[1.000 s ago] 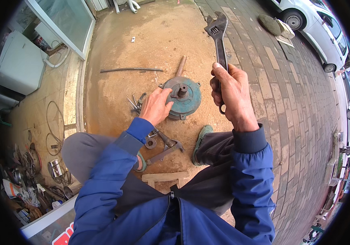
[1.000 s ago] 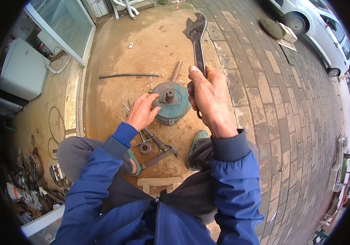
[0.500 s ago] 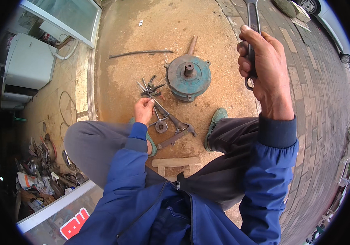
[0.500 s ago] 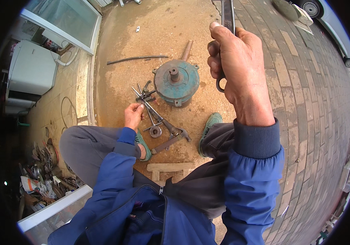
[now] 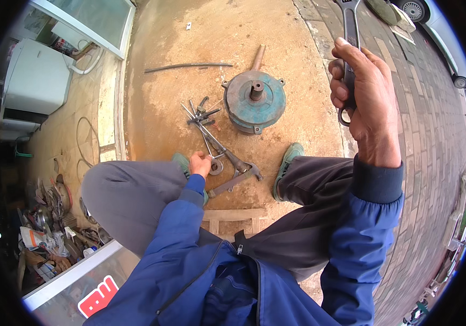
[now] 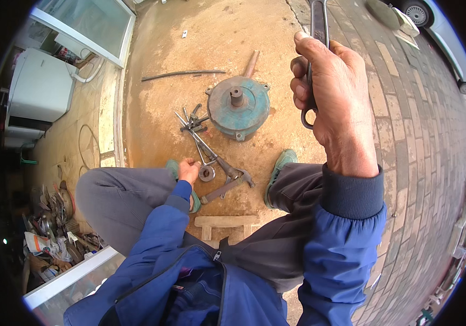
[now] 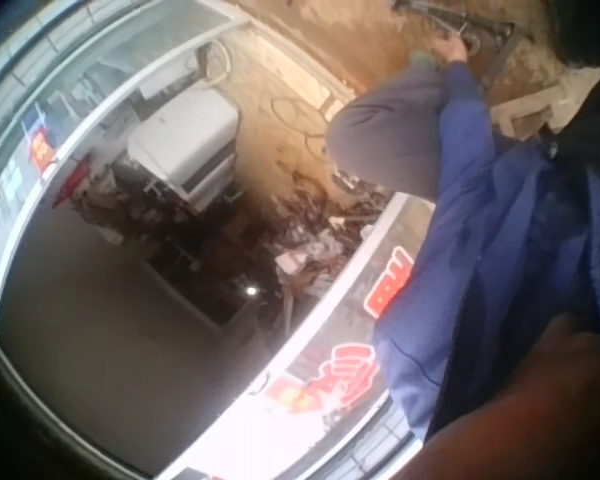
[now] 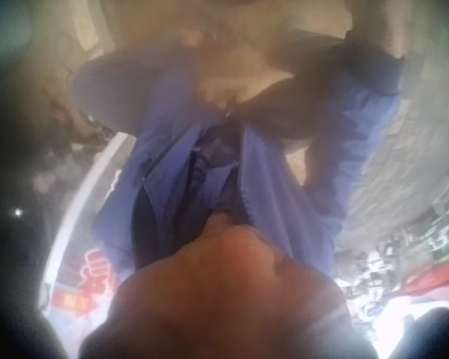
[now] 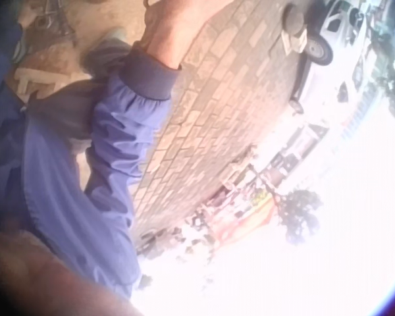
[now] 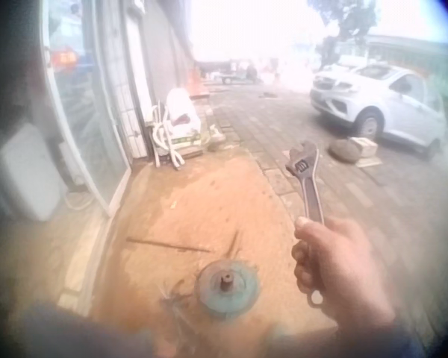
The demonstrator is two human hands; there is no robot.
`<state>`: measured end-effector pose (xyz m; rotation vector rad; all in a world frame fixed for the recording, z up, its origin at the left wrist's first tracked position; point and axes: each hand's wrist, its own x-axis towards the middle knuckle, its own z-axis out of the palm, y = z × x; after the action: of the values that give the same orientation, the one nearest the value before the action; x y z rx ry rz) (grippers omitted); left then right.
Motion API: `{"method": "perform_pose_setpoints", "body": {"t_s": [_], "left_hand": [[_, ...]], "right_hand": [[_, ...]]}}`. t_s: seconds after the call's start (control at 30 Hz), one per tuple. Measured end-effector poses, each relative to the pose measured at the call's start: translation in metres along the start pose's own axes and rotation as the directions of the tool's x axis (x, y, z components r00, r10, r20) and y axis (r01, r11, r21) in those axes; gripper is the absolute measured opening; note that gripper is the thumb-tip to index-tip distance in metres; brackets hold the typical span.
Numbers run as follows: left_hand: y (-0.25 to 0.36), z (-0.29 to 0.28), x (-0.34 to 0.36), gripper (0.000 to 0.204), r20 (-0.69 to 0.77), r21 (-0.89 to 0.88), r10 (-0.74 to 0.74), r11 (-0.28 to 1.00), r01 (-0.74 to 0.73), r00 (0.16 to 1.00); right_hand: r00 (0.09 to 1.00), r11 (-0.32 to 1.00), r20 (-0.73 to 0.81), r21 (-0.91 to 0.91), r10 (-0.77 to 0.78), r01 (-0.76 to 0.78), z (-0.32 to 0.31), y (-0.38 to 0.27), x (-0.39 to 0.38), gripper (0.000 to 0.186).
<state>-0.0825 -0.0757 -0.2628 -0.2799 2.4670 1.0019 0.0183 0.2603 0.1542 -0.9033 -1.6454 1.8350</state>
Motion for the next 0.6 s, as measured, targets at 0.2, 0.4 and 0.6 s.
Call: {"method": "perform_pose_setpoints", "body": {"t_s": [0.2, 0.4, 0.6], "left_hand": [[0.165, -0.053, -0.026, 0.043, -0.062, -0.477, 0.450, 0.770, -0.423, 0.891], [0.287, -0.062, -0.077, 0.058, 0.098, -0.032, 0.851, 0.521, -0.853, 0.516], [0.308, -0.030, -0.084, 0.061, 0.243, 0.038, 0.852, 0.469, -0.882, 0.464]], "right_hand": [[1.000, 0.999, 0.018, 0.035, 0.011, -0.012, 0.001, 0.000, 0.005, 0.025], [1.000, 0.996, 0.009, 0.092, 0.001, -0.002, 0.001, -0.004, 0.010, 0.025], [0.999, 0.996, 0.038, 0.093, 0.012, -0.015, -0.006, -0.002, 0.011, 0.026]]}}
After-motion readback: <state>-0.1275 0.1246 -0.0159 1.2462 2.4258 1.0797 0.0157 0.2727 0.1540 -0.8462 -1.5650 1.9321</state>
